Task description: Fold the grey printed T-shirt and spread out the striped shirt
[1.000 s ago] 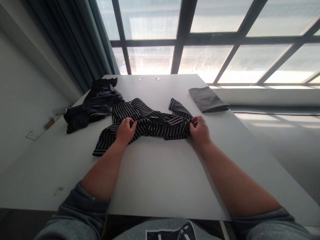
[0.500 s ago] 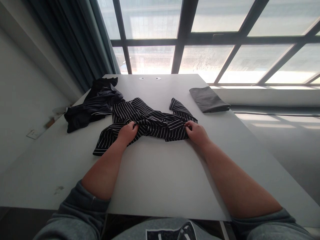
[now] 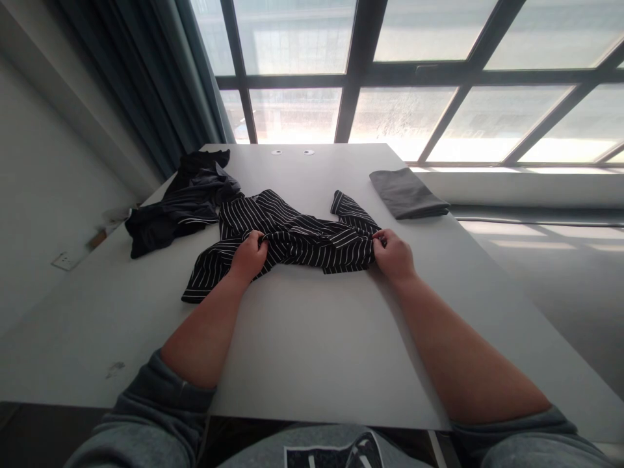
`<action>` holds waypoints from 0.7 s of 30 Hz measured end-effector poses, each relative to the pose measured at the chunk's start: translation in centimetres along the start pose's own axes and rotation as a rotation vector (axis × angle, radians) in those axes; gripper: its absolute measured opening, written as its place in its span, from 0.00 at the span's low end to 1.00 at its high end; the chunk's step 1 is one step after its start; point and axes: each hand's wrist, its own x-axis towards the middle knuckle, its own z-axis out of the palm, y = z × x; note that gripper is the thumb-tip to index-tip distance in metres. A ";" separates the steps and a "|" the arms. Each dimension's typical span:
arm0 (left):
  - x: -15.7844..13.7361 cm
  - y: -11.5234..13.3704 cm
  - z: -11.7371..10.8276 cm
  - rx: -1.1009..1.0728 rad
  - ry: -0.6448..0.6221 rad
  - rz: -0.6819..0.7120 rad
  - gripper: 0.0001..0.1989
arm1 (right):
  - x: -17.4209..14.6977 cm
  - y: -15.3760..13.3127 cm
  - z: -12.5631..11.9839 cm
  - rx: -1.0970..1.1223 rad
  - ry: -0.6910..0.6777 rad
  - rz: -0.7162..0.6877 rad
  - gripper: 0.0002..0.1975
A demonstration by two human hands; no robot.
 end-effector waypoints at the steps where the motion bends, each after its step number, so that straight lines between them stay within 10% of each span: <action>1: 0.0 -0.1 0.1 -0.005 -0.010 0.013 0.14 | 0.0 -0.1 0.0 0.021 0.009 -0.016 0.15; 10: -0.7 0.7 0.8 -0.057 -0.113 0.161 0.23 | -2.0 -3.9 -1.6 0.078 0.149 -0.376 0.14; 16: -2.6 3.0 1.5 -0.079 -0.237 0.539 0.17 | -5.3 -7.4 -1.6 0.146 -0.166 -0.855 0.17; 21: -4.6 5.0 1.1 -0.030 -0.419 0.858 0.14 | -5.7 -7.6 -1.2 0.169 -0.278 -0.903 0.26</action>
